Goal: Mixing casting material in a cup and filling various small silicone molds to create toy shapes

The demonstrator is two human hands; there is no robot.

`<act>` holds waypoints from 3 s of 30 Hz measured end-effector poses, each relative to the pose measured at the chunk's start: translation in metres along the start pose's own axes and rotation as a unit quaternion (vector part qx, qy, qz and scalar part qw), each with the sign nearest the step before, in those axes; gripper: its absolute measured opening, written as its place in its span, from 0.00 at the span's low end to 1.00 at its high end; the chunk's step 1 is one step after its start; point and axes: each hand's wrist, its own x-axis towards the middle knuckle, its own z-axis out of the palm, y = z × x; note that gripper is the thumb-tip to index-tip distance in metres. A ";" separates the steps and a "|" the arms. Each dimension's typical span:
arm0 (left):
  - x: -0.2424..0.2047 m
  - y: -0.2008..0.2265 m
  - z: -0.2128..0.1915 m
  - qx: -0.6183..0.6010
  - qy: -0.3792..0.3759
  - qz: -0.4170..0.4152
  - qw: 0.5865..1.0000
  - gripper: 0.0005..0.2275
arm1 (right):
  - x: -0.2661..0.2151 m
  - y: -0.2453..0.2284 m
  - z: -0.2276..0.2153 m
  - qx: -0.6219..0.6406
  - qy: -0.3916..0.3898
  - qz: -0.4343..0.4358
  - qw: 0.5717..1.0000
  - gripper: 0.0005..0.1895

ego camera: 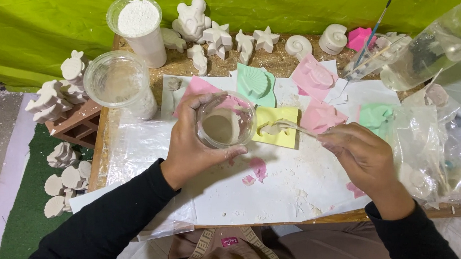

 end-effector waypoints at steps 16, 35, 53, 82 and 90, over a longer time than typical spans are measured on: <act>-0.013 0.005 0.010 0.074 -0.106 0.086 0.988 0.47 | -0.014 -0.057 0.039 0.326 0.392 0.233 0.828 0.05; -0.019 0.014 0.033 0.150 -0.021 0.259 0.954 0.33 | -0.007 -0.053 0.111 0.371 0.242 0.302 0.844 0.09; -0.007 -0.002 0.023 0.046 0.023 0.119 0.992 0.41 | 0.018 -0.041 0.082 0.418 0.284 0.330 0.798 0.11; 0.002 0.002 0.001 -0.031 0.012 -0.025 0.999 0.43 | -0.010 0.008 0.016 0.204 0.197 0.272 0.920 0.07; 0.002 0.001 0.001 -0.005 0.016 -0.024 1.000 0.43 | 0.000 -0.001 -0.001 0.043 0.020 0.055 0.997 0.13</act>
